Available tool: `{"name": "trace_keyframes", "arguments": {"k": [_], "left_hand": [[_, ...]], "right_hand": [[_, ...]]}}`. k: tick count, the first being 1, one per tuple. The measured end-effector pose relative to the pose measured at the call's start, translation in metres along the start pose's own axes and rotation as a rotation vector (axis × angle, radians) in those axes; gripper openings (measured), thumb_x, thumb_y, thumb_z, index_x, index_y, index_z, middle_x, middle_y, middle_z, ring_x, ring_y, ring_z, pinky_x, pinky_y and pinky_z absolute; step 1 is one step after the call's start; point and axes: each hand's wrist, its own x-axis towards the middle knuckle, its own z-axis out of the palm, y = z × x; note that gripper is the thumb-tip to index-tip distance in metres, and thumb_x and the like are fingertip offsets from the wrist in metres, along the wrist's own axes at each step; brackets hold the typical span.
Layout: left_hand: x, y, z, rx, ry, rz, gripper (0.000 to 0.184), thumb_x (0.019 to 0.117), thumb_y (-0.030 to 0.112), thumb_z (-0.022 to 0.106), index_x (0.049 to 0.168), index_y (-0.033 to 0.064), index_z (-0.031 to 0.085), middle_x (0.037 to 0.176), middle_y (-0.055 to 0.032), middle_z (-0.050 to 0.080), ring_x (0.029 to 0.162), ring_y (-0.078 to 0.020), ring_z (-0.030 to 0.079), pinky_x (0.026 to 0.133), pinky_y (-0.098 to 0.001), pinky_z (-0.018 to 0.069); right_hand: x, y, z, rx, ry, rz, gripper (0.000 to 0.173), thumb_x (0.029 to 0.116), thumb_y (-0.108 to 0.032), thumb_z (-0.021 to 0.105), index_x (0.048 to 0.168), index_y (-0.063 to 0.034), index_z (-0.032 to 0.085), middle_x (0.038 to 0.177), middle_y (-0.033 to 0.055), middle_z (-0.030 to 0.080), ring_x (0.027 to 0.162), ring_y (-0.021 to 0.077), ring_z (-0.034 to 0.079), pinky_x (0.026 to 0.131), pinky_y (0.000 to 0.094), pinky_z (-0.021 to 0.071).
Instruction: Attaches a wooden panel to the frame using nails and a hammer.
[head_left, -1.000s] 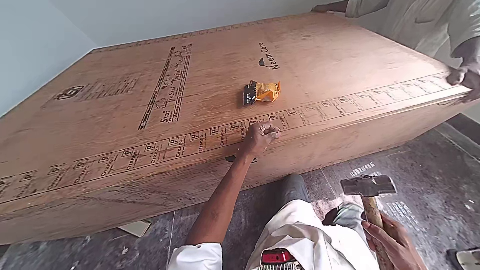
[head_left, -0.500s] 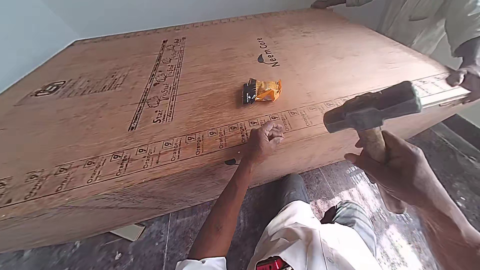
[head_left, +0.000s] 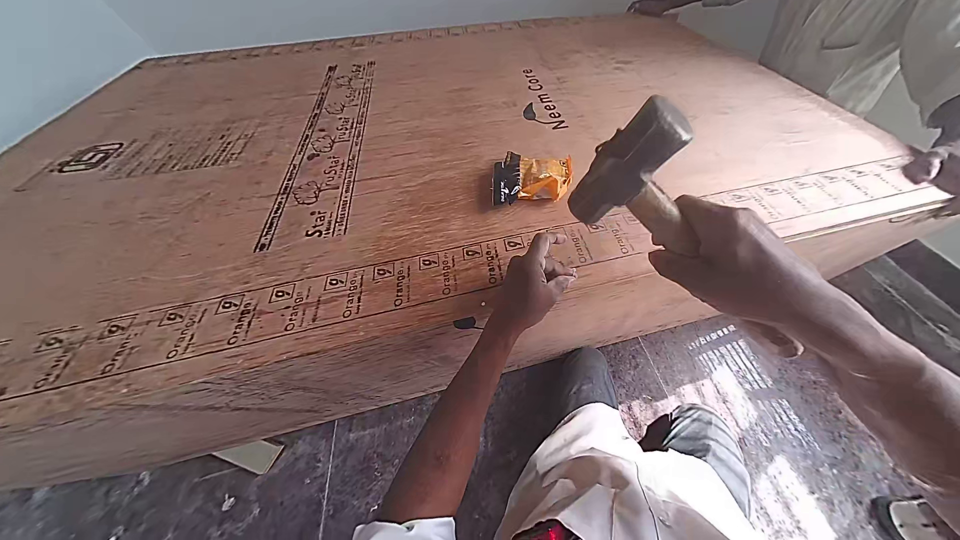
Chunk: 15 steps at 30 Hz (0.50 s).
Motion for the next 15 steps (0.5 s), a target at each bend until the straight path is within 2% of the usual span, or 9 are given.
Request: {"name": "trace_keyframes", "arguments": {"k": [2,3,4,6,7,9,12,14,15], "left_hand": [[0.001,-0.002,0.001,-0.029,0.004,0.007,0.053,0.0874,-0.003,0.076,0.135,0.0024,0.053,0.088,-0.0064,0.077,0.073,-0.0116,0.074,0.071,-0.0286,0.0608],[0.000,-0.002,0.001,-0.032,-0.001,-0.004,0.053,0.0877,-0.002,0.075,0.135,0.0034,0.053,0.088,-0.0057,0.077,0.073,-0.0109,0.074,0.071,-0.0281,0.0608],[0.001,-0.001,0.000,-0.025,-0.007,-0.021,0.054,0.0879,-0.002,0.075,0.136,0.0043,0.052,0.088,-0.0053,0.077,0.073,-0.0108,0.073,0.071,-0.0285,0.0604],[0.000,0.001,-0.001,-0.010,-0.009,-0.041,0.058,0.0870,-0.004,0.075,0.139,0.0021,0.050,0.085,-0.0067,0.076,0.071,-0.0129,0.072,0.070,-0.0321,0.0596],[-0.002,0.000,0.000,-0.006,-0.016,-0.044,0.060,0.0863,-0.004,0.075,0.140,0.0020,0.049,0.084,-0.0071,0.075,0.070,-0.0134,0.071,0.069,-0.0328,0.0596],[0.003,0.002,-0.002,0.020,-0.018,-0.046,0.059,0.0868,-0.003,0.075,0.139,0.0029,0.050,0.085,-0.0057,0.076,0.071,-0.0119,0.071,0.070,-0.0311,0.0587],[0.002,-0.001,0.000,-0.023,0.003,-0.009,0.059,0.0853,-0.004,0.076,0.138,0.0025,0.051,0.087,-0.0057,0.077,0.072,-0.0113,0.073,0.070,-0.0296,0.0605],[0.000,-0.005,0.003,-0.052,0.013,0.009,0.059,0.0851,-0.004,0.076,0.138,0.0035,0.051,0.085,-0.0048,0.077,0.070,-0.0107,0.073,0.069,-0.0284,0.0607],[0.002,-0.004,0.002,-0.050,0.014,0.004,0.060,0.0852,-0.004,0.076,0.139,0.0040,0.051,0.085,-0.0045,0.077,0.070,-0.0103,0.073,0.069,-0.0281,0.0607]], "right_hand": [[0.001,-0.006,-0.001,0.057,0.102,0.024,0.012,0.0931,-0.014,0.066,0.098,-0.0131,0.055,0.060,-0.0001,0.053,0.043,0.0116,0.052,0.038,0.0313,0.0442],[0.002,-0.006,0.003,0.026,0.089,0.024,0.012,0.0926,-0.012,0.065,0.098,-0.0126,0.054,0.060,0.0002,0.052,0.044,0.0125,0.052,0.039,0.0319,0.0438],[0.005,-0.003,0.008,-0.045,0.013,0.023,0.013,0.0925,-0.010,0.064,0.097,-0.0117,0.052,0.062,0.0009,0.051,0.049,0.0149,0.052,0.044,0.0340,0.0423],[0.012,0.003,0.018,-0.233,-0.265,0.064,0.012,0.0941,-0.008,0.065,0.097,-0.0100,0.053,0.068,0.0047,0.053,0.061,0.0219,0.057,0.054,0.0412,0.0449],[0.011,0.007,0.022,-0.255,-0.330,0.070,0.011,0.0941,-0.008,0.066,0.096,-0.0099,0.055,0.069,0.0044,0.054,0.063,0.0211,0.057,0.056,0.0406,0.0448],[0.010,0.008,0.012,-0.246,-0.257,0.047,0.012,0.0935,-0.009,0.067,0.093,-0.0110,0.055,0.066,0.0025,0.052,0.060,0.0185,0.055,0.054,0.0386,0.0432],[-0.005,0.003,-0.001,-0.095,0.033,-0.024,0.017,0.0904,-0.012,0.069,0.091,-0.0136,0.052,0.059,-0.0032,0.047,0.048,0.0105,0.047,0.044,0.0309,0.0373],[-0.009,0.000,0.004,-0.010,0.184,-0.039,0.014,0.0876,-0.015,0.065,0.095,-0.0141,0.053,0.059,-0.0045,0.048,0.045,0.0076,0.048,0.041,0.0288,0.0397],[-0.007,0.001,0.010,-0.023,0.183,-0.041,0.015,0.0875,-0.015,0.064,0.097,-0.0131,0.053,0.059,-0.0037,0.048,0.046,0.0089,0.049,0.042,0.0296,0.0399]]}}
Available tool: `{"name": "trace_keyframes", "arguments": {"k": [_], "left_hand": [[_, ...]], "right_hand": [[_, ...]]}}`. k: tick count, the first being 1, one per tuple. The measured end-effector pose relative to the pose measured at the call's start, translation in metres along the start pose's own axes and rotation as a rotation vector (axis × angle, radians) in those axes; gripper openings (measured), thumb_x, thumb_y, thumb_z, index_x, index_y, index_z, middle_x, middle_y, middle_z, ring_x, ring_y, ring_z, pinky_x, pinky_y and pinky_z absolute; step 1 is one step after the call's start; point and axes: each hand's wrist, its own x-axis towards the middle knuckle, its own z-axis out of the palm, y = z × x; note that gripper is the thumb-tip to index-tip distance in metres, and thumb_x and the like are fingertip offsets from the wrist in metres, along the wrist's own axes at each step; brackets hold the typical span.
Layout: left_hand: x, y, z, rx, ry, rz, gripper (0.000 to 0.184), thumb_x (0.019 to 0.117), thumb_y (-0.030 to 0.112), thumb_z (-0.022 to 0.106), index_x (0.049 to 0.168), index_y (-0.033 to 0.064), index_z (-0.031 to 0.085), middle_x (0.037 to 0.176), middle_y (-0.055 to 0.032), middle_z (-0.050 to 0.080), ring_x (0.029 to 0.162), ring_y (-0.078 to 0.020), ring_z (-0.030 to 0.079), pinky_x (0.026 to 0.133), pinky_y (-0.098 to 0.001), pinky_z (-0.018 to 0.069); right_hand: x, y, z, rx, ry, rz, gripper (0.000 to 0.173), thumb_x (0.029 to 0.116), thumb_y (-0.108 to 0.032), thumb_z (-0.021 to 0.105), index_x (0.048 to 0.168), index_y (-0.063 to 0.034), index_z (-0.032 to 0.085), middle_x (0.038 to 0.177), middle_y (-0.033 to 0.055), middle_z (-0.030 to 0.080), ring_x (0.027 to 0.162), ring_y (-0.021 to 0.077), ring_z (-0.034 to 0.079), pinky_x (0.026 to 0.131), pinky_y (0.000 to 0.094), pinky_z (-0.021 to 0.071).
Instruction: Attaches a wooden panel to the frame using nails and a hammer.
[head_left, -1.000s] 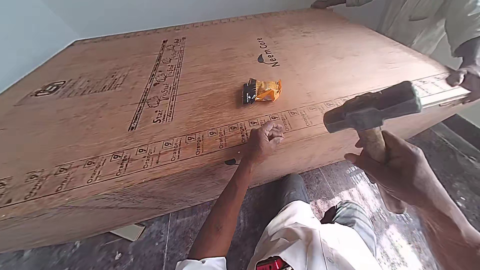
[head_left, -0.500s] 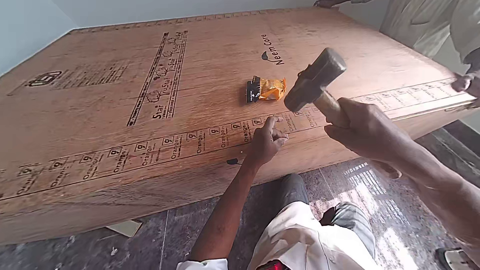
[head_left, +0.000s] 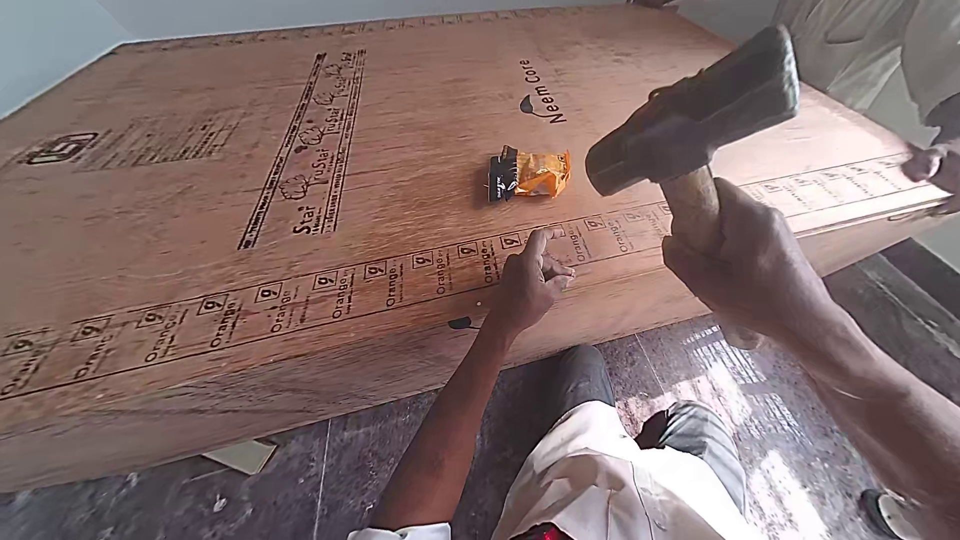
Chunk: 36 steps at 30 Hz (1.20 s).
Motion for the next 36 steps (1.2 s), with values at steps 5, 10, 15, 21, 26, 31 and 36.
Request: {"name": "trace_keyframes", "arguments": {"k": [5,10,15,21,26,31,36], "left_hand": [[0.000,0.001,0.000,0.038,-0.013,-0.039,0.064,0.0845,-0.003,0.078,0.141,0.0030,0.048,0.084,-0.0063,0.076,0.070,-0.0132,0.074,0.071,-0.0317,0.0622],[-0.002,-0.003,-0.002,0.016,-0.037,0.010,0.049,0.0871,-0.002,0.075,0.133,0.0024,0.058,0.091,-0.0060,0.077,0.075,-0.0111,0.073,0.073,-0.0296,0.0613],[-0.004,-0.005,-0.013,0.574,-0.173,0.146,0.047,0.0909,0.029,0.078,0.130,0.0024,0.070,0.139,-0.0159,0.065,0.127,-0.0300,0.064,0.106,-0.0505,0.0508],[-0.009,-0.025,-0.016,0.793,-0.263,0.315,0.055,0.0990,0.036,0.063,0.140,-0.0008,0.061,0.150,-0.0186,0.055,0.144,-0.0303,0.049,0.121,-0.0455,0.0373],[-0.012,-0.027,-0.013,0.781,-0.201,0.328,0.053,0.1016,0.038,0.055,0.137,0.0000,0.064,0.149,-0.0170,0.057,0.143,-0.0296,0.051,0.119,-0.0464,0.0396],[-0.019,-0.030,-0.008,0.792,-0.124,0.338,0.053,0.1020,0.037,0.051,0.135,-0.0014,0.066,0.146,-0.0170,0.060,0.140,-0.0314,0.054,0.116,-0.0493,0.0421],[-0.019,-0.032,-0.008,0.782,-0.099,0.382,0.059,0.1014,0.043,0.045,0.133,-0.0030,0.066,0.141,-0.0210,0.063,0.133,-0.0399,0.059,0.110,-0.0543,0.0467]], "right_hand": [[0.006,0.019,0.028,-0.208,-0.477,0.118,0.010,0.0946,-0.009,0.065,0.098,-0.0095,0.055,0.071,0.0061,0.056,0.065,0.0236,0.059,0.058,0.0433,0.0468],[-0.049,0.057,0.046,0.177,-0.297,0.312,0.013,0.0912,-0.017,0.064,0.100,-0.0100,0.057,0.070,0.0005,0.054,0.056,0.0123,0.055,0.053,0.0341,0.0476],[-0.143,0.119,0.107,0.490,-0.135,0.485,0.022,0.0822,-0.025,0.065,0.099,-0.0105,0.060,0.063,-0.0017,0.055,0.045,0.0105,0.053,0.043,0.0312,0.0479],[-0.200,0.134,0.155,0.771,-0.114,0.719,0.018,0.0817,-0.020,0.067,0.091,-0.0089,0.057,0.057,0.0002,0.053,0.039,0.0126,0.051,0.039,0.0300,0.0466],[-0.164,0.125,0.148,1.113,0.061,0.664,0.026,0.0925,-0.033,0.066,0.090,-0.0110,0.054,0.054,-0.0041,0.048,0.039,0.0074,0.047,0.039,0.0237,0.0456],[-0.135,0.126,0.155,1.210,0.375,0.439,0.035,0.1036,-0.045,0.051,0.088,-0.0142,0.053,0.055,-0.0083,0.052,0.040,0.0047,0.050,0.040,0.0230,0.0483],[-0.142,0.158,0.140,1.026,0.349,0.589,0.023,0.0966,-0.028,0.067,0.089,-0.0098,0.054,0.054,-0.0053,0.049,0.040,0.0066,0.048,0.041,0.0246,0.0468]]}}
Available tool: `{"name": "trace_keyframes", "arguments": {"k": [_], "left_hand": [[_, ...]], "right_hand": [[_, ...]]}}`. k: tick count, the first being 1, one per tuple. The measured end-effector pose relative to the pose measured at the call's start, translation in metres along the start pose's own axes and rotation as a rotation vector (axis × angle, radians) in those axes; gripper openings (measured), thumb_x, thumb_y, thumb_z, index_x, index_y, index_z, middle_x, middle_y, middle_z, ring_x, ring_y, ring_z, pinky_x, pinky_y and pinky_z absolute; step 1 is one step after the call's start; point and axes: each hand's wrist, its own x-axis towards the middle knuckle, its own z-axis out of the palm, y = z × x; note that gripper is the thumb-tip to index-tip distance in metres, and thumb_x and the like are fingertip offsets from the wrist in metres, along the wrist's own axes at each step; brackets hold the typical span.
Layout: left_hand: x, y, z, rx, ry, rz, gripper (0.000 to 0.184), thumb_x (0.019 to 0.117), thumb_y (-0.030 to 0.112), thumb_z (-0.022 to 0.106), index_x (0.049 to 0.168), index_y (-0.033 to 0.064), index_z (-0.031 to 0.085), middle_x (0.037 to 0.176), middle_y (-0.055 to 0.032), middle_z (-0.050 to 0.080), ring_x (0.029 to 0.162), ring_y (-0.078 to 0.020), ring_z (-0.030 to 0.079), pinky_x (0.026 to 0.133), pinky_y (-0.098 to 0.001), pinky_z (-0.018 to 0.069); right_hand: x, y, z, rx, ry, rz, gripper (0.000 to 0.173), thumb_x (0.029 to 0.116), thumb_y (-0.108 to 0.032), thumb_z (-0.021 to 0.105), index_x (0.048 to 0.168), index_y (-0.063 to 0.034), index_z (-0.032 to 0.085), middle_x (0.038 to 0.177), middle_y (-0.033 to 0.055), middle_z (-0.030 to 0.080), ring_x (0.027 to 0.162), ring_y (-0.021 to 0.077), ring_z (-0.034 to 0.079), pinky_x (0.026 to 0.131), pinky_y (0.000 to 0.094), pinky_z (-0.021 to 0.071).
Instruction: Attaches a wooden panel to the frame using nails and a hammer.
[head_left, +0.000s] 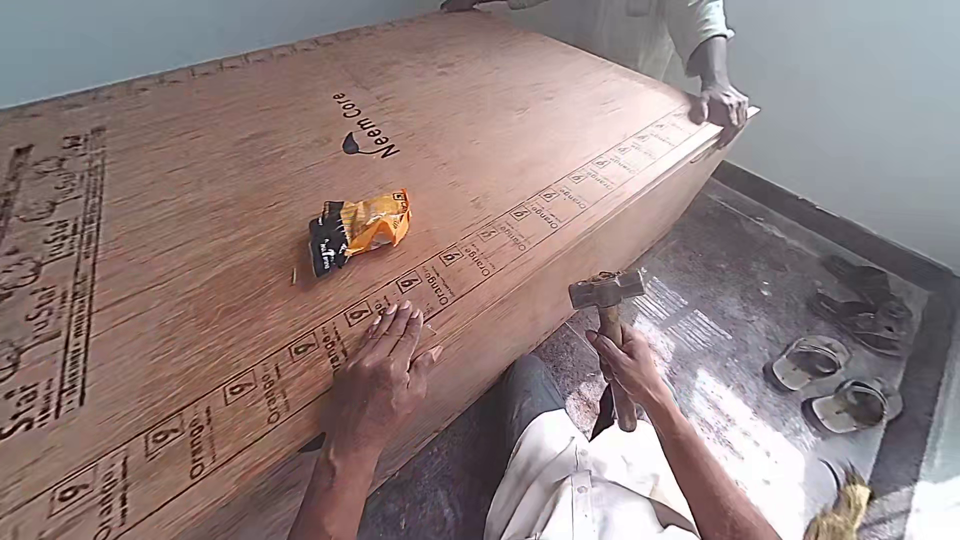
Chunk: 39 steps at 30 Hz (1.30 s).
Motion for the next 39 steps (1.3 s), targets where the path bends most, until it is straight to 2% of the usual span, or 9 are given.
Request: {"name": "trace_keyframes", "arguments": {"k": [4,7,9,12,18,20,24,29,39], "left_hand": [[0.001,0.000,0.001,-0.003,-0.009,0.011,0.059,0.1020,0.043,0.046,0.134,-0.0028,0.065,0.141,-0.0213,0.062,0.134,-0.0392,0.058,0.109,-0.0547,0.0475],[-0.004,0.001,-0.004,0.011,-0.026,-0.014,0.055,0.1027,0.039,0.049,0.136,-0.0022,0.064,0.146,-0.0179,0.060,0.140,-0.0341,0.054,0.114,-0.0516,0.0441],[0.000,0.001,-0.003,0.008,-0.023,-0.016,0.053,0.1014,0.035,0.050,0.136,-0.0025,0.064,0.146,-0.0172,0.060,0.140,-0.0333,0.053,0.116,-0.0498,0.0424],[0.001,0.004,-0.004,-0.014,-0.076,-0.002,0.053,0.1016,0.033,0.051,0.138,-0.0044,0.061,0.148,-0.0194,0.057,0.142,-0.0339,0.051,0.119,-0.0487,0.0387],[0.003,0.005,-0.005,0.008,-0.067,0.004,0.050,0.1008,0.030,0.053,0.137,-0.0041,0.062,0.147,-0.0203,0.057,0.141,-0.0337,0.052,0.118,-0.0469,0.0397],[0.002,0.005,-0.005,0.012,-0.072,0.003,0.051,0.1006,0.030,0.053,0.137,-0.0036,0.062,0.147,-0.0199,0.058,0.141,-0.0334,0.052,0.117,-0.0466,0.0404],[0.003,0.006,-0.004,0.021,-0.073,0.003,0.050,0.1003,0.029,0.053,0.138,-0.0032,0.062,0.148,-0.0193,0.057,0.142,-0.0324,0.052,0.117,-0.0467,0.0411],[0.003,0.006,-0.003,0.020,-0.066,0.008,0.049,0.0996,0.027,0.058,0.137,-0.0041,0.062,0.147,-0.0200,0.058,0.141,-0.0327,0.052,0.118,-0.0466,0.0411],[0.003,0.007,-0.004,0.063,-0.070,0.000,0.051,0.1010,0.031,0.055,0.139,-0.0023,0.061,0.148,-0.0183,0.057,0.141,-0.0316,0.052,0.116,-0.0460,0.0424]], "right_hand": [[0.001,-0.010,-0.026,0.125,0.147,-0.023,0.024,0.0879,-0.017,0.075,0.084,-0.0107,0.052,0.051,-0.0043,0.048,0.037,0.0069,0.046,0.037,0.0239,0.0445],[-0.012,0.002,-0.046,0.318,0.050,-0.391,0.015,0.0908,-0.018,0.073,0.082,-0.0227,0.061,0.056,-0.0112,0.055,0.043,0.0009,0.050,0.042,0.0198,0.0460],[-0.009,-0.007,-0.061,0.306,0.053,-0.594,0.016,0.0930,-0.019,0.071,0.081,-0.0277,0.065,0.061,-0.0117,0.060,0.049,0.0013,0.055,0.049,0.0206,0.0512],[-0.011,-0.031,-0.082,0.276,0.212,-0.606,0.021,0.0911,-0.010,0.063,0.077,-0.0242,0.058,0.054,-0.0090,0.056,0.043,0.0051,0.052,0.044,0.0235,0.0497],[-0.004,-0.044,-0.091,0.323,0.112,-0.804,0.024,0.0959,-0.019,0.061,0.072,-0.0223,0.059,0.055,-0.0083,0.054,0.048,0.0071,0.056,0.050,0.0248,0.0528],[-0.010,-0.038,-0.087,0.269,0.158,-0.749,0.024,0.0952,-0.015,0.059,0.073,-0.0236,0.057,0.054,-0.0091,0.053,0.046,0.0062,0.054,0.049,0.0245,0.0517],[-0.025,-0.019,-0.065,0.278,0.261,-0.412,0.023,0.0885,-0.005,0.060,0.075,-0.0232,0.057,0.050,-0.0091,0.053,0.038,0.0042,0.049,0.038,0.0218,0.0468],[-0.036,0.020,-0.042,0.307,0.190,-0.156,0.020,0.0863,-0.008,0.065,0.074,-0.0214,0.056,0.048,-0.0079,0.049,0.037,0.0043,0.046,0.038,0.0219,0.0447],[-0.037,0.026,-0.019,0.180,0.140,-0.015,0.018,0.0783,-0.010,0.070,0.073,-0.0194,0.056,0.048,-0.0075,0.052,0.037,0.0044,0.049,0.037,0.0219,0.0449]]}}
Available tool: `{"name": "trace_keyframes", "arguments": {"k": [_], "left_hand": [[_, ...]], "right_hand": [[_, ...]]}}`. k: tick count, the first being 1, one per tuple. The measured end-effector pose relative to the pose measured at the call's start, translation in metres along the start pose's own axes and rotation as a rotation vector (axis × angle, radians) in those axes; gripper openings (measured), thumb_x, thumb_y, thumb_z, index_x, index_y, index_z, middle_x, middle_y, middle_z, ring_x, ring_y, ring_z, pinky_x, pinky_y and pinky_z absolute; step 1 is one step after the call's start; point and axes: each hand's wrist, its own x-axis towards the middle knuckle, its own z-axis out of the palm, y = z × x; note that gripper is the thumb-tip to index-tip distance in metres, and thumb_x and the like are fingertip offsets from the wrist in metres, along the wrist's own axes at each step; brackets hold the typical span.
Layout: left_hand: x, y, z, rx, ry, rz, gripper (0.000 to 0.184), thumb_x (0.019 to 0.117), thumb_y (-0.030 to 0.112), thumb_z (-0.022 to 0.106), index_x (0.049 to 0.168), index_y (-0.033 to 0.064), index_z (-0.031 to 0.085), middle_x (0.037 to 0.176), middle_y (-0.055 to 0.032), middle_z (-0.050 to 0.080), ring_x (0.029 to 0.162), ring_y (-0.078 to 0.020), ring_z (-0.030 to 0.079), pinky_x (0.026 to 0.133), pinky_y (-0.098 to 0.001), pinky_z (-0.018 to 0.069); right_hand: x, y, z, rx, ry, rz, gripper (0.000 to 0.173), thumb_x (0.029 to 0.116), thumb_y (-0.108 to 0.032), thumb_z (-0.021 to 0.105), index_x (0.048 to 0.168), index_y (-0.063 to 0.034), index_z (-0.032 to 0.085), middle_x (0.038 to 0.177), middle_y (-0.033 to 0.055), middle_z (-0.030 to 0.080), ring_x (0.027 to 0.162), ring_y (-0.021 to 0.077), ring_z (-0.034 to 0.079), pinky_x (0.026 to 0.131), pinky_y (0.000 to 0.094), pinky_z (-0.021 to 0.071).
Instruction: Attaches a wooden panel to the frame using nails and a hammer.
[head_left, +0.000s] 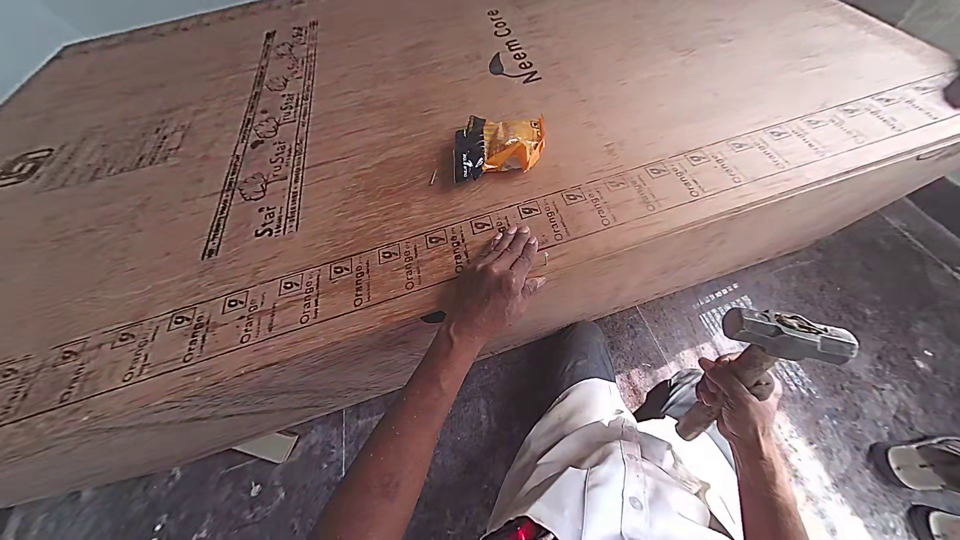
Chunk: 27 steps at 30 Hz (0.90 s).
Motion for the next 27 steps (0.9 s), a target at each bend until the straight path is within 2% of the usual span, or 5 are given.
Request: {"name": "trace_keyframes", "arguments": {"k": [10,15,22,25,27], "left_hand": [[0.000,0.000,0.001,0.018,0.010,0.031,0.051,0.1012,0.030,0.055,0.138,-0.0043,0.061,0.147,-0.0208,0.058,0.141,-0.0335,0.053,0.116,-0.0462,0.0427],[-0.001,0.001,0.001,0.030,0.015,0.040,0.051,0.1015,0.029,0.055,0.138,-0.0050,0.061,0.147,-0.0212,0.058,0.140,-0.0339,0.053,0.116,-0.0463,0.0430],[-0.003,0.000,0.005,0.026,0.033,0.037,0.050,0.1015,0.030,0.056,0.137,-0.0048,0.062,0.147,-0.0211,0.058,0.140,-0.0337,0.053,0.115,-0.0464,0.0435],[-0.002,0.001,0.005,0.038,0.054,0.040,0.049,0.1013,0.030,0.055,0.136,-0.0041,0.063,0.146,-0.0205,0.059,0.139,-0.0333,0.055,0.114,-0.0461,0.0453],[-0.002,0.000,0.005,0.048,0.064,0.048,0.049,0.1021,0.030,0.053,0.136,-0.0038,0.063,0.145,-0.0199,0.060,0.138,-0.0328,0.055,0.114,-0.0452,0.0456]], "right_hand": [[-0.003,0.003,0.014,-0.060,-0.137,0.049,0.014,0.0866,-0.016,0.068,0.080,-0.0182,0.056,0.050,-0.0092,0.053,0.038,0.0035,0.050,0.039,0.0204,0.0463],[0.001,0.014,0.028,-0.095,-0.233,-0.059,0.044,0.0970,-0.063,0.056,0.086,-0.0204,0.060,0.058,-0.0122,0.056,0.043,0.0019,0.053,0.042,0.0192,0.0490],[0.003,0.029,0.059,-0.221,-0.427,-0.335,0.037,0.1033,-0.053,0.053,0.089,-0.0191,0.058,0.066,-0.0138,0.060,0.055,-0.0001,0.058,0.053,0.0214,0.0534],[0.009,0.044,0.072,-0.323,-0.420,-0.372,0.060,0.1017,-0.068,0.041,0.082,-0.0136,0.057,0.060,-0.0100,0.053,0.049,0.0001,0.052,0.047,0.0222,0.0481],[0.011,0.061,0.074,-0.428,-0.384,-0.524,0.069,0.1036,-0.066,0.037,0.086,-0.0045,0.063,0.065,0.0001,0.059,0.057,0.0055,0.059,0.056,0.0268,0.0539]]}}
